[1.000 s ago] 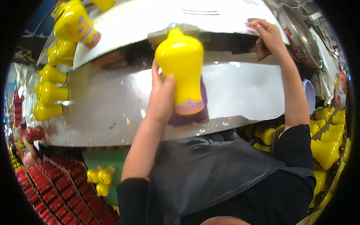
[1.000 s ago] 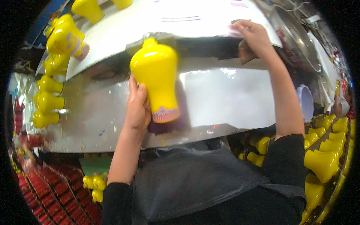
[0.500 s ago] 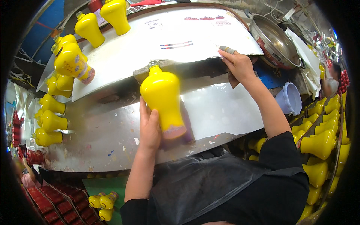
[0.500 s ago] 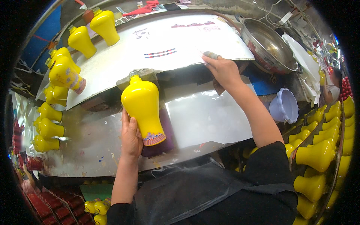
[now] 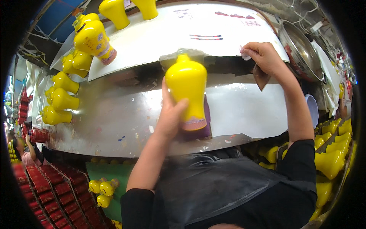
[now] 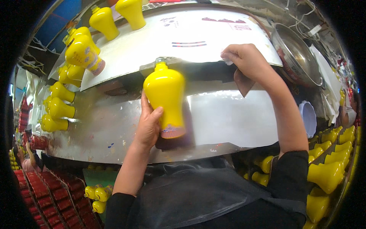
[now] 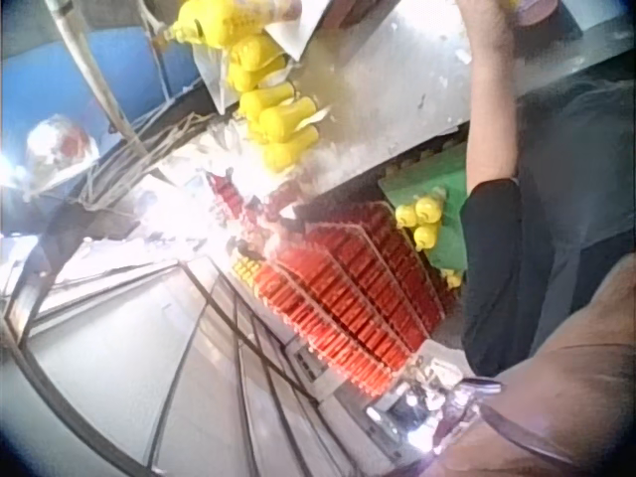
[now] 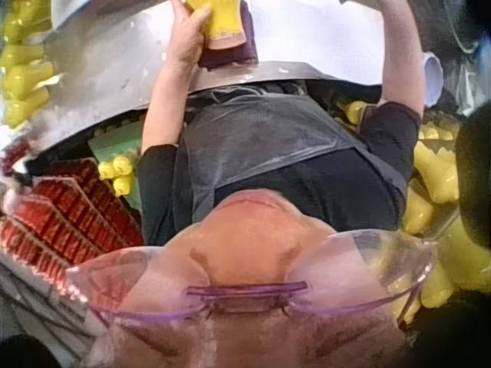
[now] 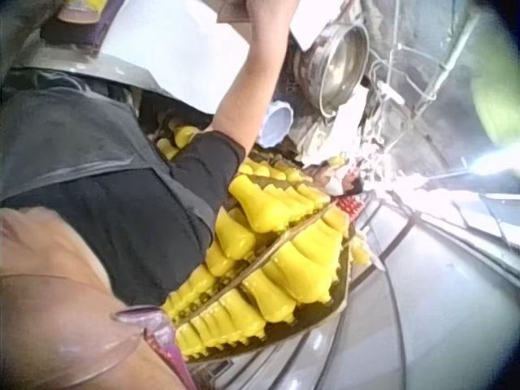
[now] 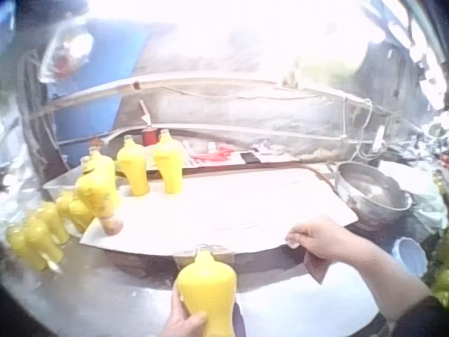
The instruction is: The person applies a printed label to the neck of a yellow plastic bottle, smooths it, then applies a second label to the body and smooths it. The person repeats this process on multiple bottles, placing finished bottles on a nearby tray.
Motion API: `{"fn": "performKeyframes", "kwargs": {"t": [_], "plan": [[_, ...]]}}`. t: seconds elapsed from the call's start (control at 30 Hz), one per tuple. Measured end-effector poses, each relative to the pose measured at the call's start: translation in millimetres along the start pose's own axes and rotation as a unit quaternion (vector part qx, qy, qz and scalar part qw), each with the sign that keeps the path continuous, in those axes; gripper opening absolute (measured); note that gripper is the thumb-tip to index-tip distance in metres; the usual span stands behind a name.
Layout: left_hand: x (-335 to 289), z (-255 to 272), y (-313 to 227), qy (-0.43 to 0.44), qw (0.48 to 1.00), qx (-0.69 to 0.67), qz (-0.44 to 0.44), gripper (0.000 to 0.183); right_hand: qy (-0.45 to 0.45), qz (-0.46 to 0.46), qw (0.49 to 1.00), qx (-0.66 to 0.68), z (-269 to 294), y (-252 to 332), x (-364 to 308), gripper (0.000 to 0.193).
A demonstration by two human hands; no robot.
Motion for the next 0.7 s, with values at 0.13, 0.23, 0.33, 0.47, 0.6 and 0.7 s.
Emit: {"fn": "performKeyframes", "kwargs": {"t": [0.13, 0.23, 0.33, 0.47, 0.6, 0.7], "plan": [[0.3, 0.0, -0.5, -0.009, 1.000, 0.028, 0.009, 0.102, 0.149, -0.055, 0.985, 0.059, -11.4, 52.1, 23.7, 0.022], [1.9, 1.0, -0.7, -0.011, 0.999, 0.032, 0.002, 0.106, 0.144, -0.052, 0.987, 0.055, -13.9, 85.4, 48.8, 0.022], [2.3, 1.9, 1.4, -0.022, 0.999, 0.027, 0.025, 0.108, 0.099, 0.050, 0.992, 0.066, -8.2, 127.0, 47.5, 0.019], [0.0, 0.1, -11.6, -0.042, 0.999, 0.034, -0.004, 0.104, 0.044, 0.240, 0.961, -0.132, -19.0, 186.7, 4.9, 0.015], [0.6, -3.6, -39.2, -0.047, 0.988, 0.117, -0.089, 0.099, 0.057, 0.309, 0.889, -0.333, -62.8, 213.3, -58.7, 0.013], [21.2, -5.3, -54.2, -0.110, 0.947, 0.259, -0.156, 0.090, -0.003, 0.335, 0.867, -0.370, -90.2, 215.1, -75.4, 0.013]]}}
Point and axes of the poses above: each hand's wrist, its own x-axis towards the middle knuckle, its own z-axis out of the back of the hand, y = z × x, the point moved 7 cm from there along x, towards the middle knuckle, and after that the axes turned 1 degree about -y, right-handed, at the moved point
